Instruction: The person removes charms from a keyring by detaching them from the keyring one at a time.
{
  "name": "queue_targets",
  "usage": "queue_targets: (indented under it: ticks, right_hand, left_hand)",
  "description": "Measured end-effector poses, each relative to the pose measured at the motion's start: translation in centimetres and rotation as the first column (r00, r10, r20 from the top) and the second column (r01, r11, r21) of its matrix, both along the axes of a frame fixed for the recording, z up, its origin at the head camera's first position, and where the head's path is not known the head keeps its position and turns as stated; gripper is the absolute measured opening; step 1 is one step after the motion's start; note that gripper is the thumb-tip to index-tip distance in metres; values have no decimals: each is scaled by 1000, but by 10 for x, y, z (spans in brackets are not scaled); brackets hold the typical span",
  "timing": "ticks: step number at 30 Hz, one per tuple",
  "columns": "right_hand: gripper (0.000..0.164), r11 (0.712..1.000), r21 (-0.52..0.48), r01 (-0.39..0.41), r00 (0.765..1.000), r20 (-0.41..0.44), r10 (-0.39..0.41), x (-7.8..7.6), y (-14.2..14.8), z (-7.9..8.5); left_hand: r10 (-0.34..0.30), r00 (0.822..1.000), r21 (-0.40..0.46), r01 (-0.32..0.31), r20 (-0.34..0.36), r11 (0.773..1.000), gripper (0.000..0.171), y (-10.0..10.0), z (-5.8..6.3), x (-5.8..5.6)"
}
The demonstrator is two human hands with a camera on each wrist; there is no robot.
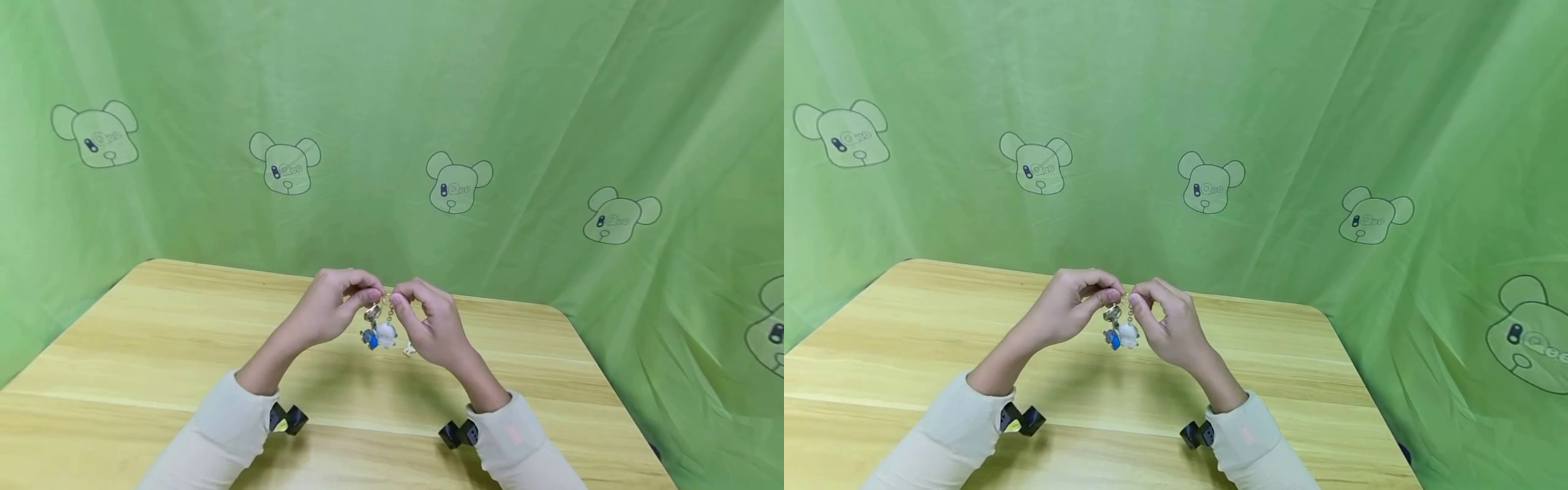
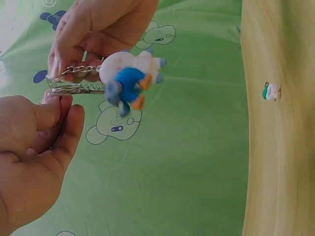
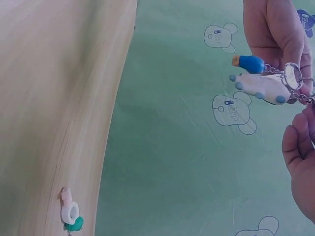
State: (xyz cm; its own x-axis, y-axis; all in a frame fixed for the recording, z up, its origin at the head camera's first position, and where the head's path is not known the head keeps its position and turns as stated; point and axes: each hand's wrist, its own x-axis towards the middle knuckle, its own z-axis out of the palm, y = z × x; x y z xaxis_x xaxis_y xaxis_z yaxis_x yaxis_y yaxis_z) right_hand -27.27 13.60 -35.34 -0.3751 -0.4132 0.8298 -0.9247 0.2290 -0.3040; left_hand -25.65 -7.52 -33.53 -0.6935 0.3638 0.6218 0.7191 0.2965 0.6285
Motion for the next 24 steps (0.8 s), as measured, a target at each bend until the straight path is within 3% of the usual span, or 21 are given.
queue_targets:
  ticks: [13, 18, 24]
  right_hand:
    - [12, 1000, -25, -16, 999, -33, 15, 1, -1, 4]
    - [9, 1000, -24, -9, 1000, -7, 9, 1, 0, 3]
    - [15, 999, -33, -4, 1000, 12, 5, 1, 1, 2]
  left_hand:
    - [46, 996, -14, -45, 74, 999, 13, -2, 1, -1]
    - [20, 994, -45, -16, 104, 999, 13, -6, 2, -3]
    - [-29, 981, -93, 48, 191, 994, 12, -8, 3, -2]
